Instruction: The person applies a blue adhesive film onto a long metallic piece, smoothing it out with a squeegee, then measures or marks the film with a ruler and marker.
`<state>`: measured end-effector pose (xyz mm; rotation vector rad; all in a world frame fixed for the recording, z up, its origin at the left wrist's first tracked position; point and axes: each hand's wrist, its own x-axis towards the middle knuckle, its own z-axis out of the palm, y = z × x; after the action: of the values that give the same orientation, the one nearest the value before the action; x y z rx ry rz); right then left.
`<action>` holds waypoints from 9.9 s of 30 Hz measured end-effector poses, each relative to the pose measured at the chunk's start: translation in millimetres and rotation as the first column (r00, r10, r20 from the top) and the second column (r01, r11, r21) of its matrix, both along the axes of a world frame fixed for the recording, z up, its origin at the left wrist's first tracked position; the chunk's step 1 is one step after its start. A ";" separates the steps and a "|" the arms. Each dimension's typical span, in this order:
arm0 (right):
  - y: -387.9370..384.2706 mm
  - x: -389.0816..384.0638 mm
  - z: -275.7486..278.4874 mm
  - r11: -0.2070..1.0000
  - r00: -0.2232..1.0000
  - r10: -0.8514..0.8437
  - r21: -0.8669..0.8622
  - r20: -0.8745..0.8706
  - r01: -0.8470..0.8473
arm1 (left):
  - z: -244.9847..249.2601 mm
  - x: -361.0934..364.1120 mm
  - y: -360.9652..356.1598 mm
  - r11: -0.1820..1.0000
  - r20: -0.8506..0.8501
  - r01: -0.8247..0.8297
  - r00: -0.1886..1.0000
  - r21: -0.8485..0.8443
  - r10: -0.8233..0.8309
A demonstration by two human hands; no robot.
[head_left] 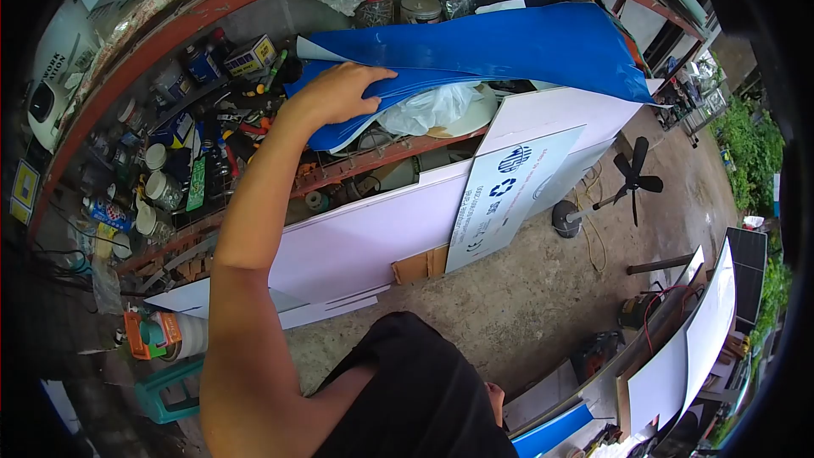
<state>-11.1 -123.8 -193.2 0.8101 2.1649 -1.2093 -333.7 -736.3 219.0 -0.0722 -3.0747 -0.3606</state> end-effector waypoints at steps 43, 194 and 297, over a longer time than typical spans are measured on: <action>-8.8 53.4 -63.5 0.996 0.995 -0.091 -0.005 -0.052 0.090 | 10.6 -13.5 -12.4 0.998 -0.198 0.049 0.979 0.032 -0.042; 105.3 559.2 -60.2 0.178 0.303 -0.942 0.551 -0.145 0.815 | -28.9 712.4 683.2 -0.575 -0.819 -0.623 -0.552 0.531 -0.159; 142.8 564.3 -41.4 0.166 0.204 -0.940 0.153 -0.275 0.974 | -443.7 349.9 662.4 0.481 0.759 0.769 -0.009 0.421 -0.651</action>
<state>553.2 19.0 -234.6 2.6341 1.7799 -1.4309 16.3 -73.9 -224.7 -2.3484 -3.5712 -0.2334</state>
